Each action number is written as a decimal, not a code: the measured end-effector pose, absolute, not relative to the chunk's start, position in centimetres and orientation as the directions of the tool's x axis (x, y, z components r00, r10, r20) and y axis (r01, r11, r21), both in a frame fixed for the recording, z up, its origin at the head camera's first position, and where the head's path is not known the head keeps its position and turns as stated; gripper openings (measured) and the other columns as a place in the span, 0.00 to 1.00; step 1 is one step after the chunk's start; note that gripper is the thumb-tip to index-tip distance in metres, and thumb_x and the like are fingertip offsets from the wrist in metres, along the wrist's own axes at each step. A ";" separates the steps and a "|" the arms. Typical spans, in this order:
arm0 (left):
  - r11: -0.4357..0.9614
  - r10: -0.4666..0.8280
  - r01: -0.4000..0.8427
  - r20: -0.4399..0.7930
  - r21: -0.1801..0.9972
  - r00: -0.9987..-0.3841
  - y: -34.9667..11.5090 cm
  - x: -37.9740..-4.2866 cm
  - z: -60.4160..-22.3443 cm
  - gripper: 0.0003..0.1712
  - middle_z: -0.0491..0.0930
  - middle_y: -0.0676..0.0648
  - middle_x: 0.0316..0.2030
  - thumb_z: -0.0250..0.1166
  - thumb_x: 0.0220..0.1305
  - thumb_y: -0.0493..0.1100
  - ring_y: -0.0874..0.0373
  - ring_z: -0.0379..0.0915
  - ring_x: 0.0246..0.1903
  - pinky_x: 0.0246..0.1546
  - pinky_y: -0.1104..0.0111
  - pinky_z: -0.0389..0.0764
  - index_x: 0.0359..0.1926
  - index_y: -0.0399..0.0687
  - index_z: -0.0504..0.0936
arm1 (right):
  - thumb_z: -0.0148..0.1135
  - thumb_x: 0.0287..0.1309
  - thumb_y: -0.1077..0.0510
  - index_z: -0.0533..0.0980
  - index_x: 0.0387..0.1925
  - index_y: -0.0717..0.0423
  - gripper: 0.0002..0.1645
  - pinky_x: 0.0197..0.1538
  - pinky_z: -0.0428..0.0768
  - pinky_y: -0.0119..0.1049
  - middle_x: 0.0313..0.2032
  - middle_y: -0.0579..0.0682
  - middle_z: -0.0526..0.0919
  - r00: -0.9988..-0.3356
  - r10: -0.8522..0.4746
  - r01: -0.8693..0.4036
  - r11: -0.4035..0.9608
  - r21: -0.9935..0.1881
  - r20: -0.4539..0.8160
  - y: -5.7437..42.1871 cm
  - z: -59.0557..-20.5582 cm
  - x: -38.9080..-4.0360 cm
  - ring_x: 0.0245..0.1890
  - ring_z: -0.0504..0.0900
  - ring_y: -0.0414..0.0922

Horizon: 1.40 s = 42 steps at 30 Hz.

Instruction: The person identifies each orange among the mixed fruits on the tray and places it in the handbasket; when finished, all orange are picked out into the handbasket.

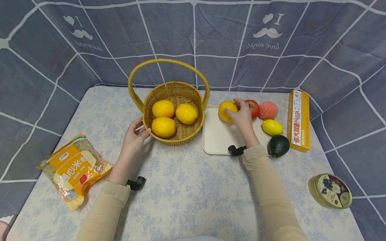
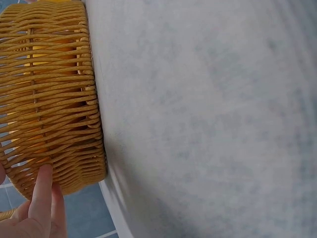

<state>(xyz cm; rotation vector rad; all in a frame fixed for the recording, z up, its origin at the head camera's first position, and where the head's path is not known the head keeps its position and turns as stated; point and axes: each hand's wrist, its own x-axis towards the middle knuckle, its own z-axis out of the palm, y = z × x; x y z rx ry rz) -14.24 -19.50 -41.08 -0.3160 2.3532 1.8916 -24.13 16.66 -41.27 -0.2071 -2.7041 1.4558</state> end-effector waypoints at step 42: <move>0.173 -0.104 -0.241 -0.226 0.955 -0.969 -19.5 -14.4 -41.2 0.39 0.52 0.46 0.70 0.56 0.67 0.41 0.51 0.57 0.66 0.60 0.57 0.71 0.73 0.57 0.47 | 0.71 0.43 0.48 0.57 0.67 0.51 0.50 0.56 0.72 0.50 0.63 0.56 0.65 -0.985 -0.097 0.072 0.524 -0.849 -0.144 14.7 -37.9 -19.7 0.55 0.69 0.54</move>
